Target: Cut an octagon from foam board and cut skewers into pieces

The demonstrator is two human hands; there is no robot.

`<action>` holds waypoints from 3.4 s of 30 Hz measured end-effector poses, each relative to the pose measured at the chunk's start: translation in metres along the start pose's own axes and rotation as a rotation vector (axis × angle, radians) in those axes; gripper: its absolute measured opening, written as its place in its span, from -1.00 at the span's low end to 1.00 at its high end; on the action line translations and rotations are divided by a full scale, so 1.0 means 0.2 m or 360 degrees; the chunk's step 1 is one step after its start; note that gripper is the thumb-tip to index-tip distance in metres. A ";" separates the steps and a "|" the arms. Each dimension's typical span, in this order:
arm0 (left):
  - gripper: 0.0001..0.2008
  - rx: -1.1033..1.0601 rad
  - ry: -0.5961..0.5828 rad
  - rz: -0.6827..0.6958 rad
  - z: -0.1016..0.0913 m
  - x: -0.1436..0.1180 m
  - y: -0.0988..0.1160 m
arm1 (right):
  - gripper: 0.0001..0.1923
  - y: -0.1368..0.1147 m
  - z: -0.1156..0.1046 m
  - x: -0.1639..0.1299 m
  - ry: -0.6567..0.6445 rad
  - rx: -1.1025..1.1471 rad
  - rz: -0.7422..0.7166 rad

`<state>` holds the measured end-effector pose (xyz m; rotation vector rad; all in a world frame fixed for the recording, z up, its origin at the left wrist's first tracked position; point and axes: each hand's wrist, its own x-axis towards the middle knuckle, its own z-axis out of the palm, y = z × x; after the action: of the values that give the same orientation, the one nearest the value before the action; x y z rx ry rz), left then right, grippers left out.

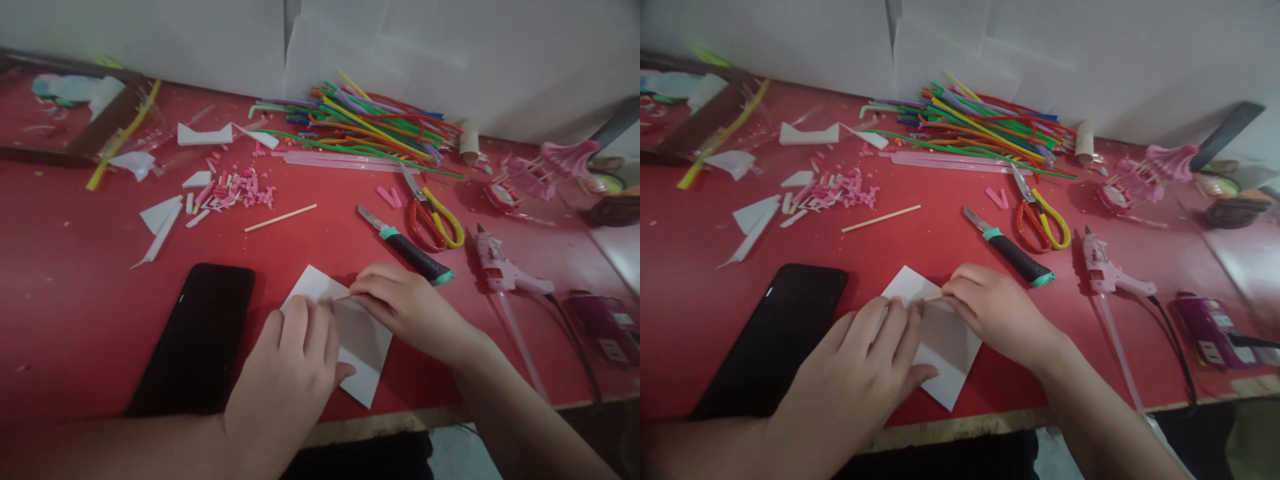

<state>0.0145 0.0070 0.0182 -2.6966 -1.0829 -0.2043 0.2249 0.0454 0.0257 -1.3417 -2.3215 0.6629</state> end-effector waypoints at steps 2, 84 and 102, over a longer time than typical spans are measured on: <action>-0.41 -0.0066 0.0077 -0.0004 0.00 0.00 0.00 | -0.82 -0.02 0.00 -0.01 -0.0059 -0.0047 0.0041; -0.64 -0.0283 0.0287 0.0246 0.03 -0.06 -0.08 | -0.66 -0.01 0.08 0.05 0.0248 -0.0078 0.0156; -0.55 -0.0169 0.0067 0.0351 -0.07 -0.04 -0.18 | -0.90 0.02 -0.03 0.01 -0.0058 0.0103 -0.0001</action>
<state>-0.0172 0.0234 0.0355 -2.8648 -0.7755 -0.2857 0.2308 0.0504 0.0281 -1.3104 -2.3082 0.7617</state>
